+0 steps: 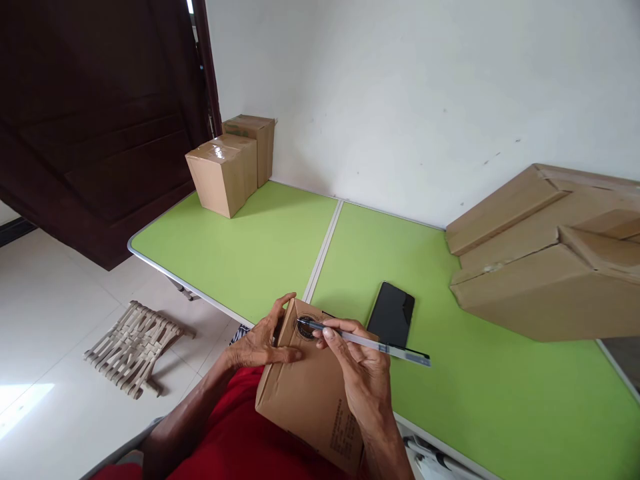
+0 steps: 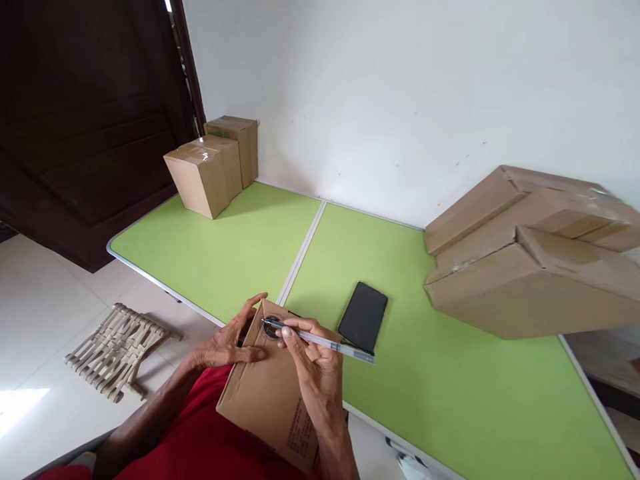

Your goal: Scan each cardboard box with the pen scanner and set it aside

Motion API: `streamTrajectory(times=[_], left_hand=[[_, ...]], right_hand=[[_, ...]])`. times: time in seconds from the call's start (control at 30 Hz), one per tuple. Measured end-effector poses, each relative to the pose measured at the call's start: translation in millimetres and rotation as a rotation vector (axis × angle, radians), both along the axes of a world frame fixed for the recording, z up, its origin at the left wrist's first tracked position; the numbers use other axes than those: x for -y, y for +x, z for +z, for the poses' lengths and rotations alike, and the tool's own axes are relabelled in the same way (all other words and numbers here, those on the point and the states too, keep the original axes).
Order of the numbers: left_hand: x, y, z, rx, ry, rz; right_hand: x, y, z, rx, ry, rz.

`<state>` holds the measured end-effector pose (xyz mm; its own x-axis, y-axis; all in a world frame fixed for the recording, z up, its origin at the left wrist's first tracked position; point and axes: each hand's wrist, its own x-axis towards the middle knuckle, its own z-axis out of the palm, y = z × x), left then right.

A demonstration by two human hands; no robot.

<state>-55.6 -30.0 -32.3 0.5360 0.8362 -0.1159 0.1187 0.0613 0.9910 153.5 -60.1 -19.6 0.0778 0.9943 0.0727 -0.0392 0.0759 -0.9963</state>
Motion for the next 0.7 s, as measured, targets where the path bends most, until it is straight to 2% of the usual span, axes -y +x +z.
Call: streamTrajectory(times=[0.23, 0.6, 0.7], left_hand=[[-2, 1, -7.5, 0.011, -0.006, 0.019], [-1, 1, -0.3, 0.041, -0.015, 0.025], [0, 1, 2.8, 0.051, -0.03, 0.041]], right_hand=[[-2, -6, -5.5, 0.125, 0.032, -0.01], [2, 6, -0.3, 0.29, 0.04, 0.108], [1, 17, 0.5, 0.348, 0.0, 0.08]])
